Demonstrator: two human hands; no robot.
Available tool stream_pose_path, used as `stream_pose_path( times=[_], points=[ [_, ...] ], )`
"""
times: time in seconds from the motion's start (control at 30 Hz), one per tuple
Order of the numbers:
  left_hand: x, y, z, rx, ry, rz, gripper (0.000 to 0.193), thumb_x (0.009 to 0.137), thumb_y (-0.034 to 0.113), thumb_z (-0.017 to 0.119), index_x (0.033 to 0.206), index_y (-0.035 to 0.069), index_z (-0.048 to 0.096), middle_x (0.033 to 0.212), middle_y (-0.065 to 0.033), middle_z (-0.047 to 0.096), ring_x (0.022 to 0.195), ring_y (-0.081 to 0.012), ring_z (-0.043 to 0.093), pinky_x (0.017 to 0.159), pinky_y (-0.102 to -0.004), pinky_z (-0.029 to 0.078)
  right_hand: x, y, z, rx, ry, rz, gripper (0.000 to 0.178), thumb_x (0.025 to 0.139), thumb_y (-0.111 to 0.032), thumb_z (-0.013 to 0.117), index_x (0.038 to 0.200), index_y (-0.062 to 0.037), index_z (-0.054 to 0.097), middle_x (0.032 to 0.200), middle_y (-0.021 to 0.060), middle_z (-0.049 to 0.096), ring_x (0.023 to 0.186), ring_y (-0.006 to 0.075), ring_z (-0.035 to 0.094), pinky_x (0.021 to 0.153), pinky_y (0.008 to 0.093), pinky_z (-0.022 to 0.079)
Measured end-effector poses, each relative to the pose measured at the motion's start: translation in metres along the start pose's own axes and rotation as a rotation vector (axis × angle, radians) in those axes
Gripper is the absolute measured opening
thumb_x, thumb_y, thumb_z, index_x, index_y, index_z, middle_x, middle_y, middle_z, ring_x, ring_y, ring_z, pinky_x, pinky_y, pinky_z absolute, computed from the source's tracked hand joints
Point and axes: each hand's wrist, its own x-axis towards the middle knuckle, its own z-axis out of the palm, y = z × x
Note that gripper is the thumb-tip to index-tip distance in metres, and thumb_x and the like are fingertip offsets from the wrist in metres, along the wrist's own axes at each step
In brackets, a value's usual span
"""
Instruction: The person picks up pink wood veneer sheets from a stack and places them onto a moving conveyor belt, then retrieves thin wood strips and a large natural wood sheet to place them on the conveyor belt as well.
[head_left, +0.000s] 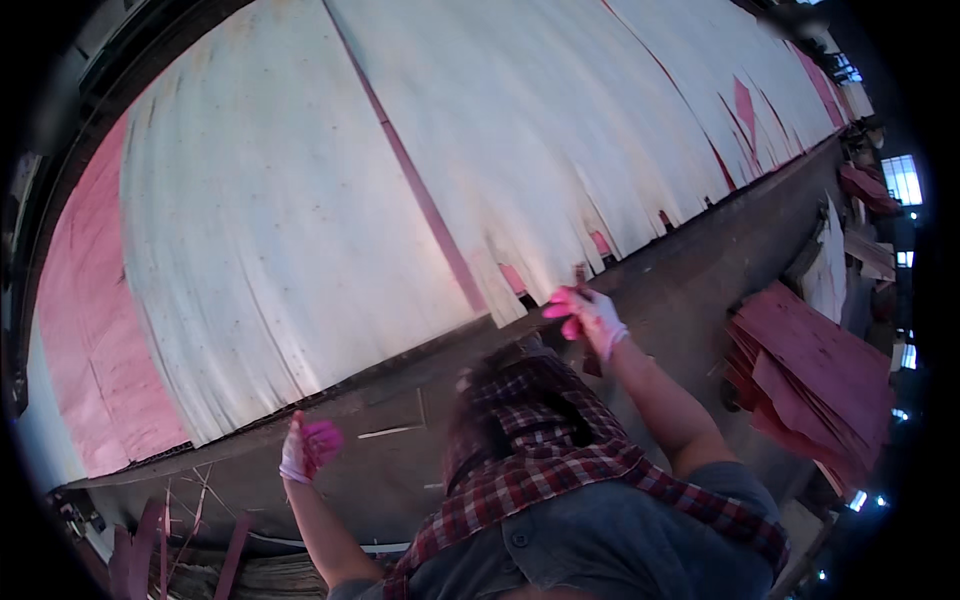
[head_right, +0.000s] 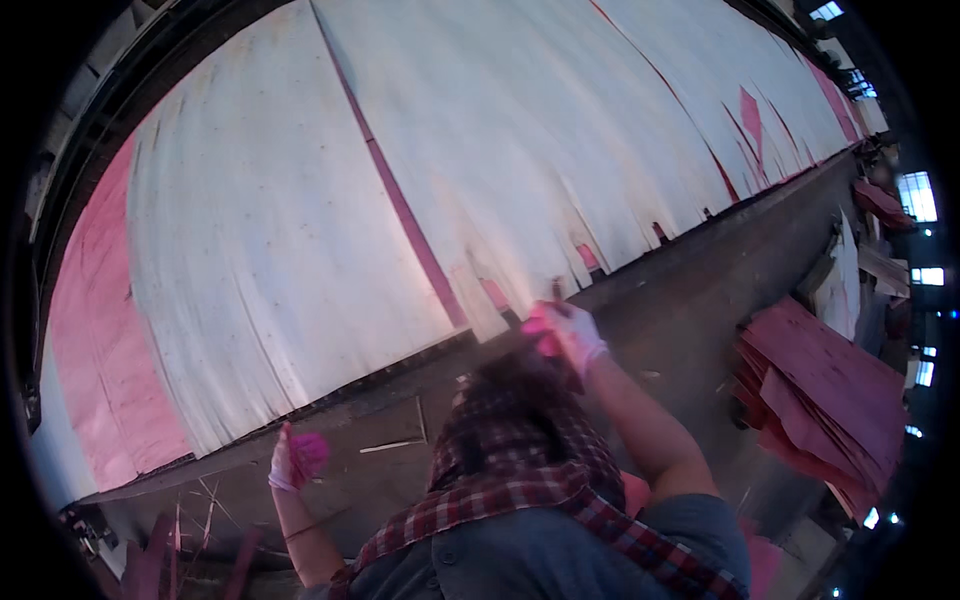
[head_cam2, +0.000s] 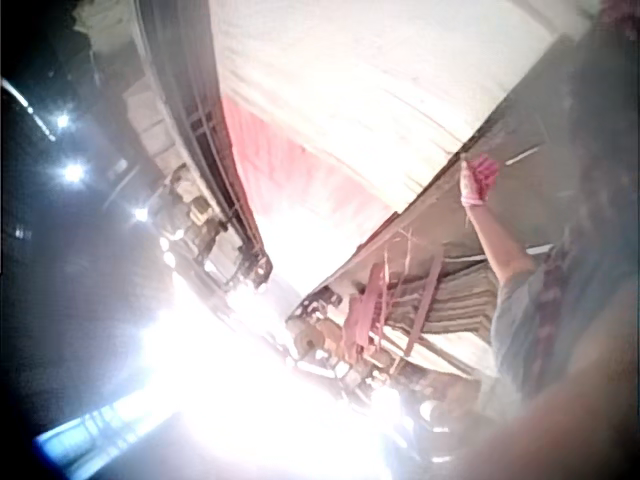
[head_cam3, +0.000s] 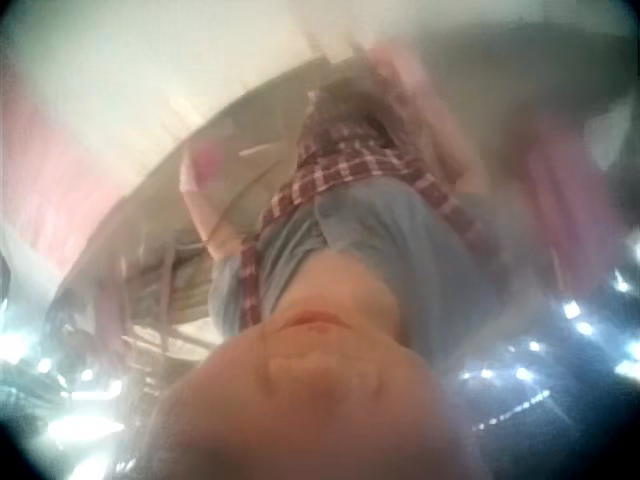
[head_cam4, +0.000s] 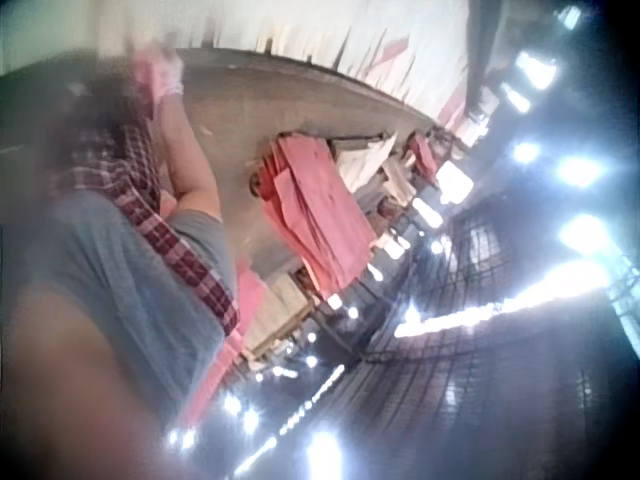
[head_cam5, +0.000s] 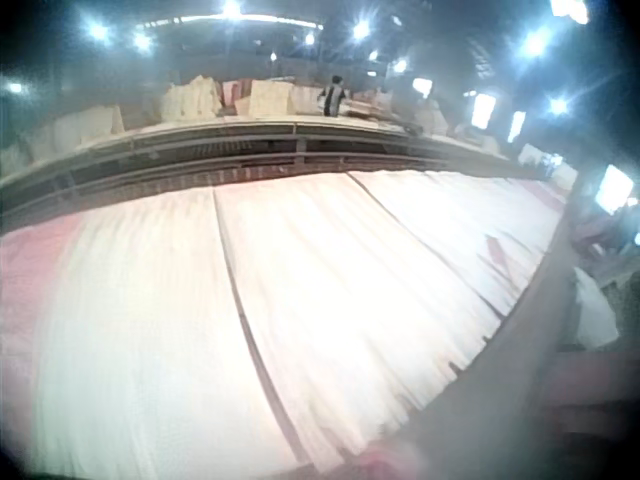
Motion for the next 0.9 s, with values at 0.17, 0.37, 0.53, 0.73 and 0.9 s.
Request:
stream_pose_path(
  times=[0.17, 0.37, 0.53, 0.73, 0.9],
  points=[
    [0.014, -0.039, 0.155, -0.108, -0.506, -0.137, 0.080, 0.081, 0.062, 0.043, 0.126, -0.003, 0.037, 0.125, -0.0221, 0.045, 0.114, -0.0335, 0.046, 0.097, -0.0451, 0.036, 0.017, 0.062, -0.151, 0.374, 0.322, 0.090, 0.033, 0.089, -0.034, 0.047, 0.114, -0.0128, 0.050, 0.090, 0.0137, 0.065, 0.050, 0.0125, 0.052, 0.045, 0.0268, 0.043],
    [0.091, -0.063, 0.334, -0.451, -0.646, -0.250, 0.079, 0.083, 0.053, 0.049, 0.133, -0.003, 0.024, 0.132, -0.0212, 0.037, 0.121, -0.0338, 0.039, 0.100, -0.0446, 0.034, 0.065, 0.040, -0.264, 0.515, 0.445, 0.053, 0.027, 0.089, -0.030, 0.047, 0.114, -0.0195, 0.050, 0.091, 0.0133, 0.064, 0.052, 0.0148, 0.055, 0.050, 0.0300, 0.047],
    [0.109, -0.053, 0.425, -0.551, -0.308, -0.056, 0.085, 0.079, 0.050, 0.058, 0.132, -0.006, 0.021, 0.133, -0.0222, 0.033, 0.122, -0.0348, 0.037, 0.100, -0.0444, 0.034, 0.116, 0.012, -0.350, 0.587, 0.461, 0.023, 0.024, 0.088, -0.031, 0.051, 0.109, -0.0216, 0.054, 0.087, 0.0088, 0.064, 0.054, 0.0150, 0.055, 0.053, 0.0294, 0.047],
    [0.125, -0.067, 0.465, -0.772, -0.041, 0.140, 0.041, 0.083, 0.033, 0.059, 0.112, 0.006, 0.049, 0.105, -0.0111, 0.056, 0.097, -0.0278, 0.055, 0.086, -0.0412, 0.047, 0.178, -0.021, -0.393, 0.599, 0.419, 0.126, 0.020, 0.082, -0.033, 0.059, 0.096, -0.0181, 0.060, 0.064, -0.0017, 0.050, 0.056, 0.0107, 0.049, 0.054, 0.0248, 0.043],
    [0.160, -0.071, 0.446, -0.696, 0.345, 0.392, 0.020, 0.085, 0.016, 0.057, 0.104, 0.010, 0.053, 0.097, -0.0090, 0.059, 0.084, -0.0253, 0.060, 0.075, -0.0397, 0.052, 0.181, -0.006, -0.417, 0.736, 0.040, 0.158, 0.009, 0.081, -0.017, 0.049, 0.086, -0.0141, 0.056, 0.058, -0.0032, 0.043, 0.049, 0.0100, 0.041, 0.046, 0.0252, 0.038]
  ],
)
